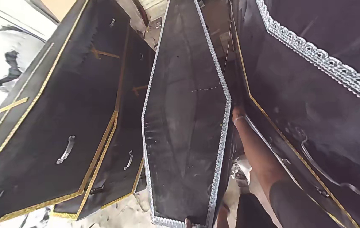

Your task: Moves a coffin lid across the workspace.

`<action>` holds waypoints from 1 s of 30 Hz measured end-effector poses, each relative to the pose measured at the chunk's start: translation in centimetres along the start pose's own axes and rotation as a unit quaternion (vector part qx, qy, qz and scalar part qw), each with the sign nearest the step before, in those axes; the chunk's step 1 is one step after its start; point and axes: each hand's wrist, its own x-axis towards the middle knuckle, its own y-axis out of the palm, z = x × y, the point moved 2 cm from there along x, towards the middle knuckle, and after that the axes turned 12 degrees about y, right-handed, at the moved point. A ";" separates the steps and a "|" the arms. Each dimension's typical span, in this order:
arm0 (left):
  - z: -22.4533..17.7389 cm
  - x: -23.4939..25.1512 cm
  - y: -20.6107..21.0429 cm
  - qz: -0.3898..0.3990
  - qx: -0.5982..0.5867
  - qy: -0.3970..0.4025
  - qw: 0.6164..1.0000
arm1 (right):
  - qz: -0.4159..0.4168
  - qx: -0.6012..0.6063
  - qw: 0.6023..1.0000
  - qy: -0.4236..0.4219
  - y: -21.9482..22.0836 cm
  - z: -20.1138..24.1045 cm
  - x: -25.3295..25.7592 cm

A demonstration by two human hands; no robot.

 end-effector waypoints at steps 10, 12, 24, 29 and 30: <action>-0.1 -0.2 -0.8 0.030 0.071 0.046 0.996 | 0.190 0.194 0.962 0.042 -1.6 -12.0 -4.6; 0.0 1.1 -2.2 0.010 0.039 0.045 0.998 | 0.254 0.244 0.933 0.072 -1.2 -16.2 -5.5; -0.3 3.6 -3.9 0.023 -0.058 0.014 0.998 | 0.429 0.246 0.849 0.188 -3.0 -27.8 -15.2; -0.6 4.6 -5.5 0.081 -0.050 0.041 0.995 | 0.304 0.183 0.934 0.049 -1.1 -28.6 -16.8; -0.6 4.7 -5.7 0.089 -0.057 0.046 0.993 | 0.279 0.171 0.944 0.031 -0.6 -28.6 -17.1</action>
